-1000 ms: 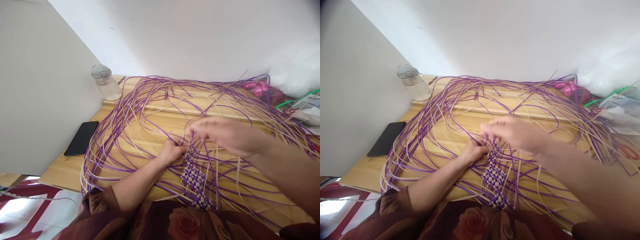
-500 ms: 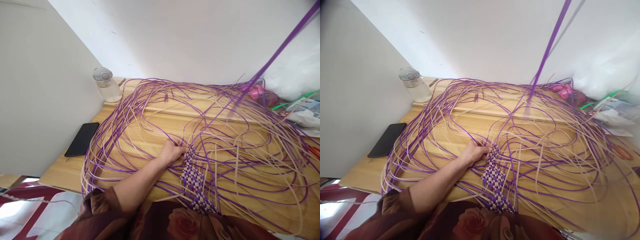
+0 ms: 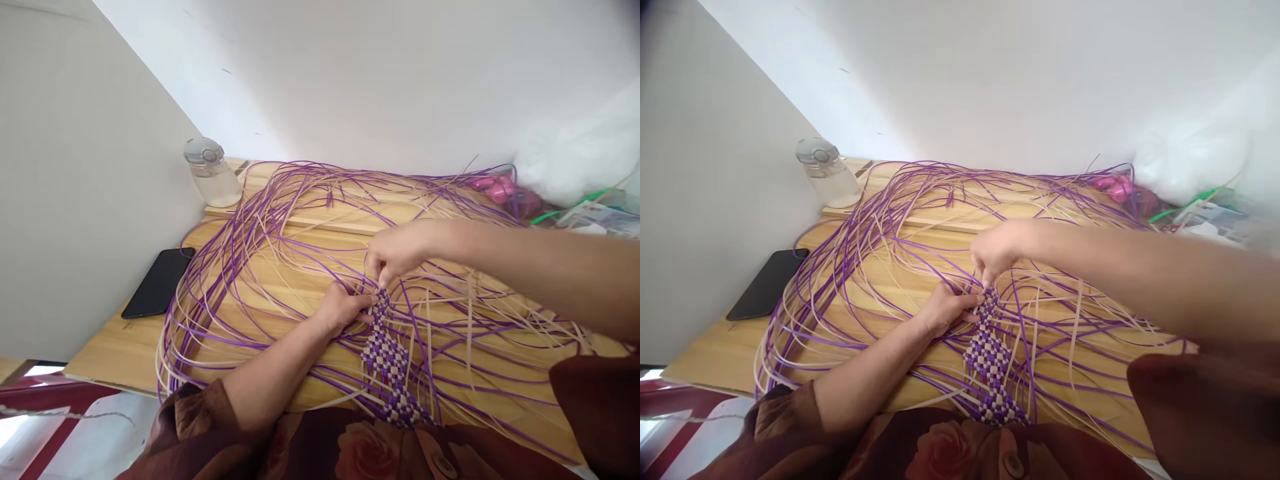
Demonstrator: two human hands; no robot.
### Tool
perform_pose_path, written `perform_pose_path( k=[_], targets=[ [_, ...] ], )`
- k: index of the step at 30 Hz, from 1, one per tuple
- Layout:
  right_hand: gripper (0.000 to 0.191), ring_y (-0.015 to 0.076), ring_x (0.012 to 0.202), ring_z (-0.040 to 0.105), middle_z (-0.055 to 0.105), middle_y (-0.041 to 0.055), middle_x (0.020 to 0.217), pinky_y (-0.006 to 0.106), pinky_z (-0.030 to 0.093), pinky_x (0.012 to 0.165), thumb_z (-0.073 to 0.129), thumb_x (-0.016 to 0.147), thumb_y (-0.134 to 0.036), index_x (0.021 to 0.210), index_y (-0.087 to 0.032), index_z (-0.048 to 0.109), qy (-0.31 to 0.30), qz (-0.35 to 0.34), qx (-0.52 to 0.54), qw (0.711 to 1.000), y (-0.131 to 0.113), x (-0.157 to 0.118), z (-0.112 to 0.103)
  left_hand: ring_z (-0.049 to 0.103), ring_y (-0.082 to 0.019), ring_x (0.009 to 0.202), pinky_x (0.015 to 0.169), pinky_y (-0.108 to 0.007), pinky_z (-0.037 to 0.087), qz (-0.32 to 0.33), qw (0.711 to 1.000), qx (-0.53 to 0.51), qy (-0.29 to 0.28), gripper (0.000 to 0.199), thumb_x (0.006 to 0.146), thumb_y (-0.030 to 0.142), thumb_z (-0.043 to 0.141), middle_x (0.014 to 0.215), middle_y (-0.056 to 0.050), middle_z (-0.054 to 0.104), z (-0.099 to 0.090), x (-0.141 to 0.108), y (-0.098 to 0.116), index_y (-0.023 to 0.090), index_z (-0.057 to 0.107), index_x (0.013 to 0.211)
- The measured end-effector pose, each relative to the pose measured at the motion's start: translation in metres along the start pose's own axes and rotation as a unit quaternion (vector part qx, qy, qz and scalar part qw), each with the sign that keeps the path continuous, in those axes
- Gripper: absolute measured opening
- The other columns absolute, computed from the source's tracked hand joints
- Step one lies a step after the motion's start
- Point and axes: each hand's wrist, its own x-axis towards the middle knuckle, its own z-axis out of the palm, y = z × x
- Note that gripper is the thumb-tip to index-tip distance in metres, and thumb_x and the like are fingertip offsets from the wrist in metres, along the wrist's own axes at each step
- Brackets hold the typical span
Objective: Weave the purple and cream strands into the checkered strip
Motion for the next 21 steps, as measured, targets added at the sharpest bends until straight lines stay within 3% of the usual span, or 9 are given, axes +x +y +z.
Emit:
perform_pose_path(
  k=[4, 10, 17, 21],
  targets=[
    [0.021, 0.0139, 0.079, 0.058, 0.067, 0.0047, 0.083, 0.026, 0.037, 0.068, 0.059, 0.086, -0.027, 0.077, -0.014, 0.073, -0.035, -0.021, 0.007, 0.999, -0.005, -0.008, 0.027, 0.054, -0.009, 0.059, 0.055, -0.024, 0.056, 0.003, 1.0, 0.001, 0.008, 0.029, 0.052, 0.028, 0.086, 0.068, -0.001, 0.06, -0.001, 0.002, -0.003, 0.011, 0.069, 0.069],
    [0.012, 0.0095, 0.064, 0.052, 0.061, 0.0011, 0.071, 0.023, 0.035, 0.063, 0.063, 0.079, -0.012, 0.068, -0.013, 0.068, -0.101, -0.044, 0.057, 0.992, -0.01, -0.028, 0.052, 0.056, -0.011, 0.067, 0.056, -0.023, 0.055, 0.017, 1.0, 0.004, 0.022, 0.039, 0.053, 0.028, 0.088, 0.079, -0.002, 0.063, 0.001, -0.001, -0.003, 0.014, 0.07, 0.084],
    [0.021, 0.0111, 0.066, 0.056, 0.064, 0.0018, 0.07, 0.023, 0.038, 0.067, 0.055, 0.088, -0.018, 0.076, -0.014, 0.071, -0.048, -0.083, 0.107, 0.99, 0.022, -0.023, 0.073, 0.054, -0.008, 0.064, 0.058, -0.021, 0.054, 0.014, 0.999, -0.004, 0.029, 0.031, 0.057, 0.028, 0.086, 0.073, 0.001, 0.057, 0.002, -0.001, -0.007, 0.013, 0.067, 0.078],
    [0.022, 0.0112, 0.067, 0.055, 0.061, 0.0015, 0.071, 0.023, 0.037, 0.067, 0.052, 0.09, -0.018, 0.078, -0.015, 0.07, -0.047, -0.089, 0.096, 0.99, 0.02, -0.022, 0.074, 0.055, -0.01, 0.064, 0.058, -0.023, 0.054, 0.015, 0.999, -0.013, 0.049, 0.033, 0.056, 0.027, 0.086, 0.074, 0.0, 0.06, 0.003, -0.001, -0.008, 0.013, 0.067, 0.079]
  ],
)
